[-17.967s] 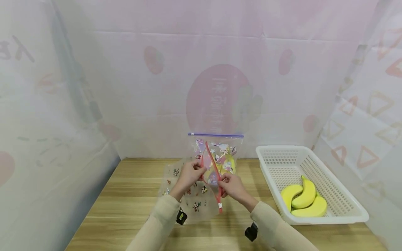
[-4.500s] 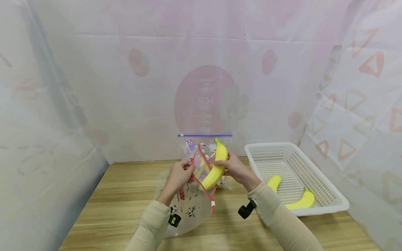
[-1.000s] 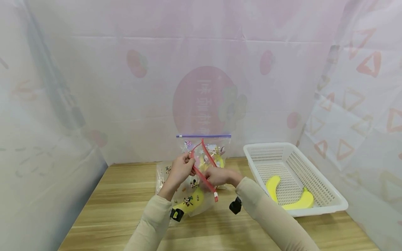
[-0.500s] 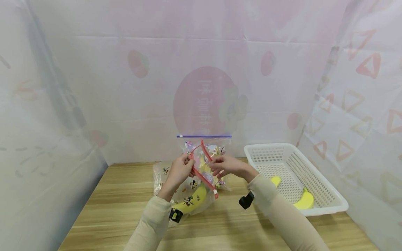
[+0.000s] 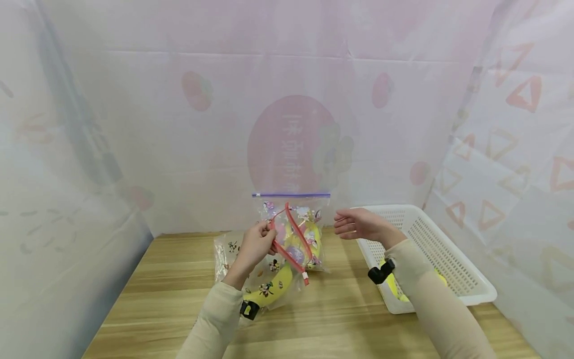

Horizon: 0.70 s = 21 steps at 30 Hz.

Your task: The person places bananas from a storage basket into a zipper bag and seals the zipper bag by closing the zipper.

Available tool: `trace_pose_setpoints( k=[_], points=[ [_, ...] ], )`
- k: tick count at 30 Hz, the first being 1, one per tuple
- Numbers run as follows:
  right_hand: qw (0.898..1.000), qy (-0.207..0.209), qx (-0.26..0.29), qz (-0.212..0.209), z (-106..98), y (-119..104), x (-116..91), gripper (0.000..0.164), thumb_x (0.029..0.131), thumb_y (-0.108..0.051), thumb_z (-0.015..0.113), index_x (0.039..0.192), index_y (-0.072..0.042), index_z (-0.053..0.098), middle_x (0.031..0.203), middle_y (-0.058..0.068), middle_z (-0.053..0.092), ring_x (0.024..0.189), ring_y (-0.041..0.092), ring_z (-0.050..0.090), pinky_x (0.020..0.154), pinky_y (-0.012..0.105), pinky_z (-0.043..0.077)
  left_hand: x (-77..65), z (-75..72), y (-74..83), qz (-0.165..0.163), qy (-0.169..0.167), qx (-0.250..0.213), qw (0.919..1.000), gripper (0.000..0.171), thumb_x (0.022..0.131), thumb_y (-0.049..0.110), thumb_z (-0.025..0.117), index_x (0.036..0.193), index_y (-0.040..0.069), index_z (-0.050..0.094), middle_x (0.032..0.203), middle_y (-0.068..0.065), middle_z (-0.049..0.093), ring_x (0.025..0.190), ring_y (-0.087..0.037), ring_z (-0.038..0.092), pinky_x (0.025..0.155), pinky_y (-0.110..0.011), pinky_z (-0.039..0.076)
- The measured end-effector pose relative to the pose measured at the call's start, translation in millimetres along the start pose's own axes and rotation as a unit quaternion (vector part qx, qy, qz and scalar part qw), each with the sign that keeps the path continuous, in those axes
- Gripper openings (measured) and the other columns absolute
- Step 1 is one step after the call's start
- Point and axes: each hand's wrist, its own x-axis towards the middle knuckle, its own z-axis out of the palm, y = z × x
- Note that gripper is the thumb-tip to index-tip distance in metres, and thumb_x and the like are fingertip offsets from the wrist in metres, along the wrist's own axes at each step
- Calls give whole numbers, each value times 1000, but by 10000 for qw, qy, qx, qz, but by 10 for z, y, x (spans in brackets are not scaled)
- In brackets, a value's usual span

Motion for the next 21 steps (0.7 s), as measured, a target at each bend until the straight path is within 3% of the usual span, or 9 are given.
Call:
trace_pose_setpoints(
  k=[6, 11, 21],
  points=[
    [9991, 207, 305, 215, -338, 22, -79, 41, 101, -30, 44, 120, 6, 43, 105, 12, 57, 95, 23, 62, 85, 37, 51, -13, -12, -14, -40, 24, 18, 10000, 14, 94, 7, 50, 84, -3, 53, 67, -11, 61, 56, -24, 62, 54, -33, 55],
    [9966, 315, 639, 404, -571, 86, -149, 42, 100, -33, 45, 119, 4, 42, 104, 11, 56, 97, 22, 60, 83, 33, 51, -21, -16, -24, -57, 36, -10, 10000, 15, 94, 7, 50, 88, -6, 53, 67, -11, 61, 55, -20, 61, 58, -40, 55],
    [9865, 699, 1100, 996, -990, 438, -168, 43, 100, -32, 46, 121, 4, 39, 99, 11, 57, 98, 23, 59, 88, 35, 48, -13, -28, -41, -27, 35, 15, 10000, 15, 95, 7, 50, 88, -5, 53, 67, -11, 61, 56, -23, 62, 62, -46, 55]
  ],
)
